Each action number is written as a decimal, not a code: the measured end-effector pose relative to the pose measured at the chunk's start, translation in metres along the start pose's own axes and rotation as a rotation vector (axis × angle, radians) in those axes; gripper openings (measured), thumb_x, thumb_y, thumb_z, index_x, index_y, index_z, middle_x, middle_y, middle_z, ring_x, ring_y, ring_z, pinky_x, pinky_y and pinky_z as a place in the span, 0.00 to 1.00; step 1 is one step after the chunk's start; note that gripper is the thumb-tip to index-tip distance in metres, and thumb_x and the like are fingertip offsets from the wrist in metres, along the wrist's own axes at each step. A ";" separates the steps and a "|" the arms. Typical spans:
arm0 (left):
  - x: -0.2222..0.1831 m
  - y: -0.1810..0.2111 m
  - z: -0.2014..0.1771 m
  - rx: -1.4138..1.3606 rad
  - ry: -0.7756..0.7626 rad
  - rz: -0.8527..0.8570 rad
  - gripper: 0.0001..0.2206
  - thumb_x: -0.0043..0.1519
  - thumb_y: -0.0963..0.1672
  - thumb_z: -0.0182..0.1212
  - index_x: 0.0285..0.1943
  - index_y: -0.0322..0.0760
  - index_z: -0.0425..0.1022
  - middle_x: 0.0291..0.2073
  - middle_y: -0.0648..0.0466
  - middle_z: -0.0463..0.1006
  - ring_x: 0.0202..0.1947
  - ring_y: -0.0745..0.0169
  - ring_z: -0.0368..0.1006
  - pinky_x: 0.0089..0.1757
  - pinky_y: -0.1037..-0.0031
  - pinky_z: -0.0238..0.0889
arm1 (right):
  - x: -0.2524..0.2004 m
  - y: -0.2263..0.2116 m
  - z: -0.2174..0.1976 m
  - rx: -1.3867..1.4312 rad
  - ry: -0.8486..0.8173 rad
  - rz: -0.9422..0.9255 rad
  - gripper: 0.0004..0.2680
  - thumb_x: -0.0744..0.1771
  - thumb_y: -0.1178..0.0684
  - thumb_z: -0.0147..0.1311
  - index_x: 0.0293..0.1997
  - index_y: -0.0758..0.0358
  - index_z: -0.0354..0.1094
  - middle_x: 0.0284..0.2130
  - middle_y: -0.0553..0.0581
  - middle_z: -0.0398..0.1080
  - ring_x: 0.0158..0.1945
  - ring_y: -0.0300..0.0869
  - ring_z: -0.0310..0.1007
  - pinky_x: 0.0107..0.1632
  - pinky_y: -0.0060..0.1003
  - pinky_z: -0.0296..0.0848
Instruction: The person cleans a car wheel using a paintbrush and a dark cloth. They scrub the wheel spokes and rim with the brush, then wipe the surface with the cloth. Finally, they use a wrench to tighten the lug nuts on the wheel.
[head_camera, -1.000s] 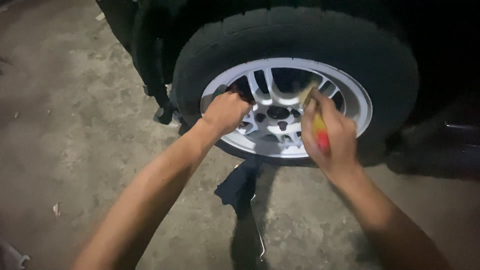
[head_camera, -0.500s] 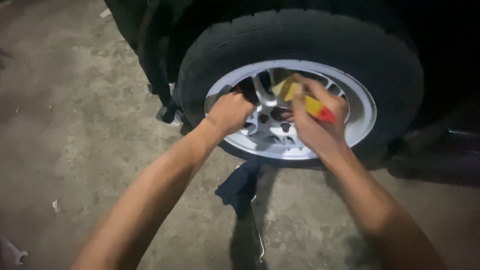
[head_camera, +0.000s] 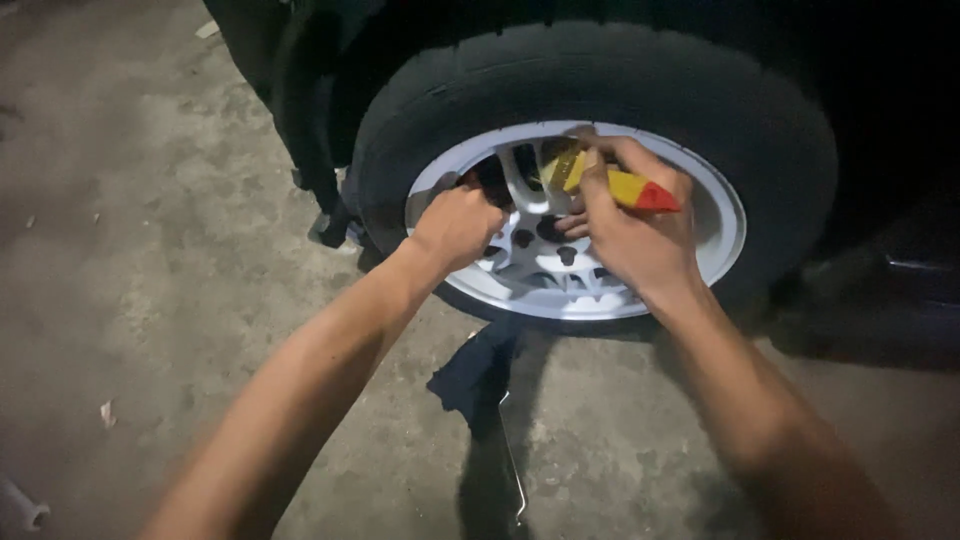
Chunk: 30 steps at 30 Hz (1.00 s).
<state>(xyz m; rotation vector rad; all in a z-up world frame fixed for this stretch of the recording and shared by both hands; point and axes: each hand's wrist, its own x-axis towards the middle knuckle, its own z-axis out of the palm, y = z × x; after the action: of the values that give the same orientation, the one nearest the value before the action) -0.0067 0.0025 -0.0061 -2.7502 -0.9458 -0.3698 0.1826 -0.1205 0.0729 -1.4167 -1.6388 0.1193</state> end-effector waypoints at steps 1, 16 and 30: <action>-0.001 0.002 -0.003 0.012 0.046 0.007 0.09 0.59 0.38 0.60 0.24 0.39 0.79 0.19 0.47 0.80 0.23 0.46 0.80 0.27 0.64 0.74 | -0.002 0.000 0.002 -0.005 -0.036 -0.024 0.07 0.69 0.55 0.54 0.47 0.63 0.76 0.28 0.67 0.75 0.33 0.61 0.77 0.30 0.44 0.72; -0.030 -0.004 -0.013 -0.040 0.052 0.079 0.06 0.62 0.40 0.55 0.39 0.36 0.79 0.33 0.45 0.80 0.35 0.45 0.78 0.38 0.61 0.72 | -0.026 -0.016 0.033 0.019 -0.049 -0.263 0.08 0.69 0.56 0.49 0.53 0.61 0.69 0.29 0.68 0.77 0.33 0.61 0.79 0.32 0.47 0.75; -0.098 -0.030 -0.017 0.467 -0.132 0.446 0.15 0.67 0.46 0.53 0.60 0.42 0.76 0.57 0.50 0.75 0.60 0.52 0.69 0.56 0.59 0.63 | -0.024 -0.013 0.065 -0.057 0.153 -0.496 0.07 0.69 0.55 0.53 0.50 0.59 0.73 0.28 0.62 0.77 0.33 0.56 0.80 0.33 0.42 0.77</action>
<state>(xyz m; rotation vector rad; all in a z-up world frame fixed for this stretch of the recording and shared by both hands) -0.1030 -0.0347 -0.0155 -2.4627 -0.3548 0.1002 0.1269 -0.1136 0.0309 -0.9946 -1.8227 -0.3148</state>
